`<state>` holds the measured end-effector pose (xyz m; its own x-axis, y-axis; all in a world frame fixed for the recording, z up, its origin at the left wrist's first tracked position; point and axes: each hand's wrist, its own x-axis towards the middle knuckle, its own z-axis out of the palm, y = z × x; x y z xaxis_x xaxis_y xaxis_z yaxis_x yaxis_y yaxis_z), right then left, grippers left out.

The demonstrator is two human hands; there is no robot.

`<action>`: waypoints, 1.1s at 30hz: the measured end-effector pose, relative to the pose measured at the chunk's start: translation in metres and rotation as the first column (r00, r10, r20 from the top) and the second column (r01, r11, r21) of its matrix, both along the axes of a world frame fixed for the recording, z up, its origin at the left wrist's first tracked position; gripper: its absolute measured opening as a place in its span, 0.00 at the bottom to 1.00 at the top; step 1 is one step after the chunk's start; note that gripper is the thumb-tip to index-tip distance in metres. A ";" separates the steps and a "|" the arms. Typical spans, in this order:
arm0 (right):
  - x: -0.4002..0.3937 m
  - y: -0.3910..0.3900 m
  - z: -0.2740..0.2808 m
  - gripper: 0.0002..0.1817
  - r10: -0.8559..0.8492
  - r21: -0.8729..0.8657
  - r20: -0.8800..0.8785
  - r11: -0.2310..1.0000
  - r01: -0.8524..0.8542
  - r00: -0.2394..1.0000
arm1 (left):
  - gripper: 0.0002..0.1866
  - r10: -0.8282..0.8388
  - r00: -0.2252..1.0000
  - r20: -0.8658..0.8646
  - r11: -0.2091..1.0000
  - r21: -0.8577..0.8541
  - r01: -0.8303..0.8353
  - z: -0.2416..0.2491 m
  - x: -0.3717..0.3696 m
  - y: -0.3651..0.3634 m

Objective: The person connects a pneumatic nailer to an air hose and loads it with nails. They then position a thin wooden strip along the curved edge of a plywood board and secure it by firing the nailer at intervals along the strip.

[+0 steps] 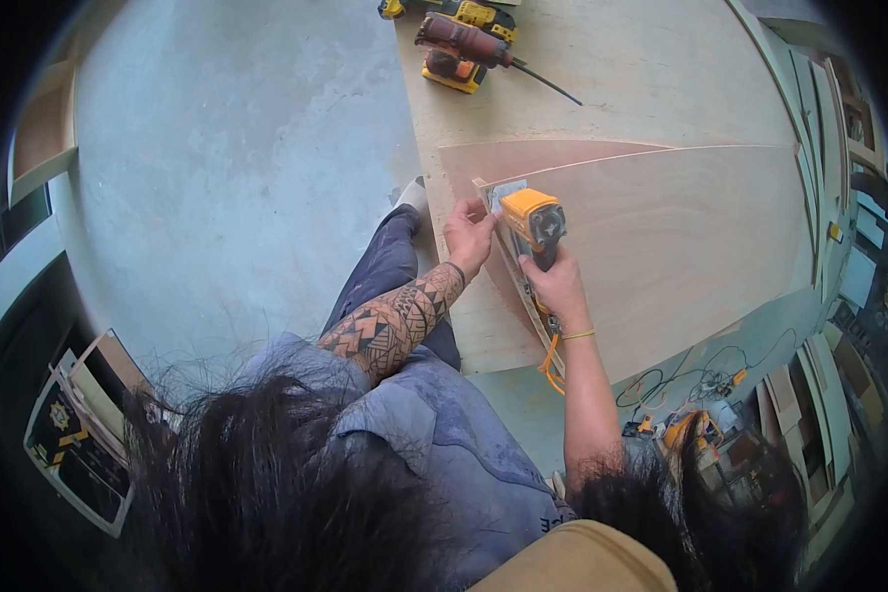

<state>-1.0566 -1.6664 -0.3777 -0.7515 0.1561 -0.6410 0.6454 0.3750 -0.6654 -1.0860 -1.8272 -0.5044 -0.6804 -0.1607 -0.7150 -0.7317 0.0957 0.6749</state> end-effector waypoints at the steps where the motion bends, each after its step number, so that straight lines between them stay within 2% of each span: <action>1: 0.001 0.000 0.000 0.21 0.010 -0.004 -0.001 1.000 -0.010 1.000 | 0.22 0.002 1.000 -0.022 1.000 0.006 -0.002 -0.004 0.002 0.000; 3: 0.001 0.001 0.001 0.21 -0.043 0.006 -0.018 0.999 0.043 0.999 | 0.22 0.005 0.999 -0.043 1.000 0.013 -0.004 -0.012 0.003 -0.002; 6: -0.002 0.002 0.003 0.21 -0.038 0.019 0.053 0.999 0.037 0.998 | 0.22 0.008 0.999 -0.047 0.999 0.053 -0.006 -0.018 0.005 -0.002; 14: -0.007 -0.003 0.002 0.21 0.011 0.005 0.040 1.000 -0.011 0.999 | 0.20 0.044 0.997 -0.066 0.992 0.123 -0.036 -0.024 0.007 -0.002; 21: -0.007 -0.001 -0.003 0.21 -0.028 -0.019 0.046 0.999 0.029 0.999 | 0.20 0.035 0.998 -0.058 0.997 0.065 -0.031 -0.018 0.005 0.001; 24: -0.008 0.002 -0.013 0.22 -0.015 -0.013 0.098 1.000 0.017 0.995 | 0.21 0.022 0.998 -0.062 0.999 0.046 -0.019 -0.016 0.005 0.000; 33: -0.011 0.005 -0.022 0.23 0.020 -0.001 0.100 1.000 -0.020 0.995 | 0.20 0.024 0.999 -0.035 0.999 0.049 -0.022 -0.016 0.004 0.000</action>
<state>-1.0676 -1.6616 -0.3996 -0.6864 0.1422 -0.7132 0.7014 0.3886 -0.5975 -1.0825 -1.8271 -0.5200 -0.7018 -0.1425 -0.6980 -0.7091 0.0454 0.7036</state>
